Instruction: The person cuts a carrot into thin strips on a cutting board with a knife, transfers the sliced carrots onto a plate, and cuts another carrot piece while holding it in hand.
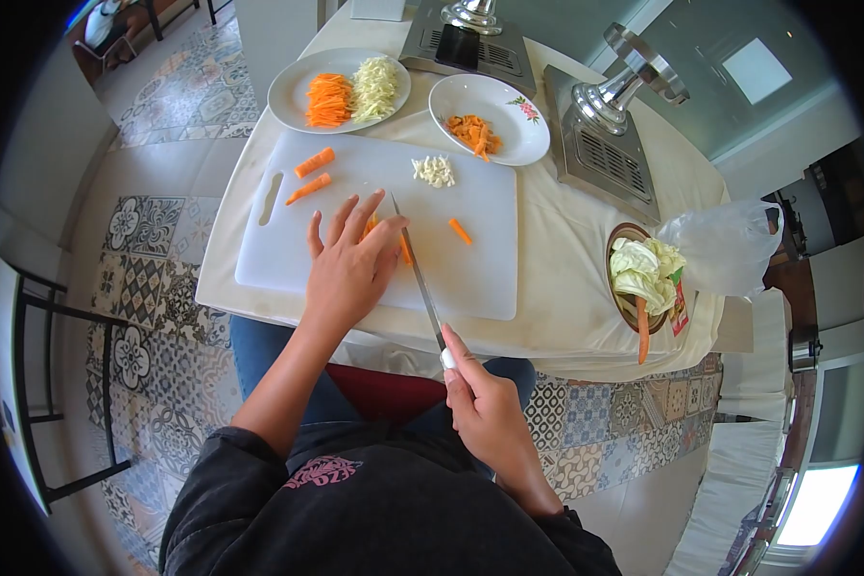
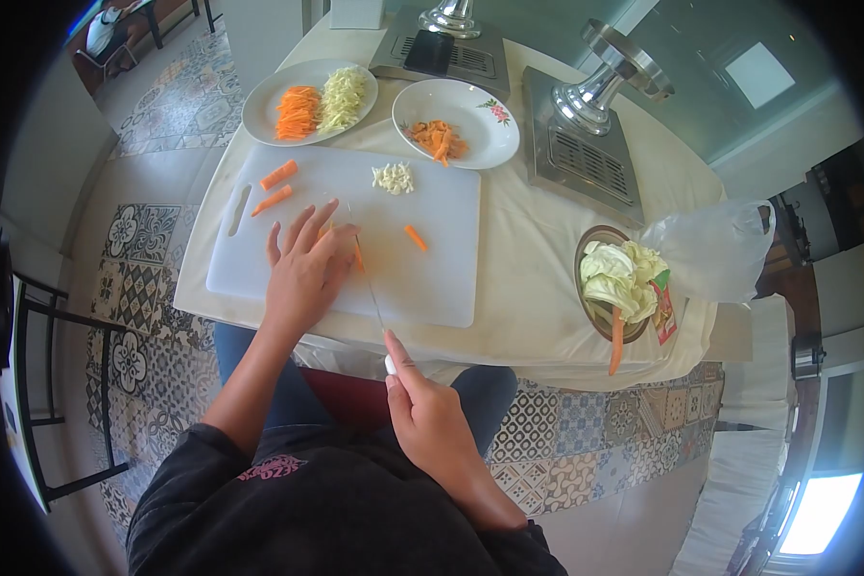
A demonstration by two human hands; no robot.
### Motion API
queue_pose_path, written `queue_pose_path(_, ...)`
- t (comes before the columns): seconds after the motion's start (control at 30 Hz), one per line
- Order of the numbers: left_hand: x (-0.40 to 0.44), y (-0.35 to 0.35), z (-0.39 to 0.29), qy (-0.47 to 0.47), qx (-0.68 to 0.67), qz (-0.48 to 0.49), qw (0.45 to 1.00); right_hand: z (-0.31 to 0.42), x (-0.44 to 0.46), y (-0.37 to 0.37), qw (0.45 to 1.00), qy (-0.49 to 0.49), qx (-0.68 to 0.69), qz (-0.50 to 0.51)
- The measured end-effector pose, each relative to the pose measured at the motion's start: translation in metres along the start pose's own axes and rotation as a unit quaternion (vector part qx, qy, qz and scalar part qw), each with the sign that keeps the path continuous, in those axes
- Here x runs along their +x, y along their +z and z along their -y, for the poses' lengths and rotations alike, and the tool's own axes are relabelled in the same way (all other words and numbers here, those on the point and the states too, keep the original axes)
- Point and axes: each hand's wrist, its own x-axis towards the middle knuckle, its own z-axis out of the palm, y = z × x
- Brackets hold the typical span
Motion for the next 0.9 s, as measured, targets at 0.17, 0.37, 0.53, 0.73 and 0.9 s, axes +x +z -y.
queue_pose_path(0.17,0.0002,0.0002,-0.0001,-0.003,-0.005,0.0,1.0,0.0048,-0.0008,0.0001,1.0,0.001,-0.008,0.005)
queue_pose_path(0.37,-0.0001,0.0007,0.0,-0.002,-0.001,0.0,1.0,0.003,-0.0009,0.0036,1.0,-0.007,-0.025,0.002)
queue_pose_path(0.53,0.0002,0.0025,0.0006,-0.001,-0.011,-0.014,1.0,0.001,-0.0003,0.006,0.999,-0.015,-0.049,-0.006)
queue_pose_path(0.73,0.0011,0.0044,0.0029,-0.006,-0.01,-0.026,1.0,0.0043,0.0016,0.0071,0.997,-0.025,-0.075,-0.008)
queue_pose_path(0.9,0.0031,0.0035,0.0035,-0.01,-0.002,-0.017,1.0,0.0084,0.0047,0.005,0.997,-0.014,-0.079,-0.001)
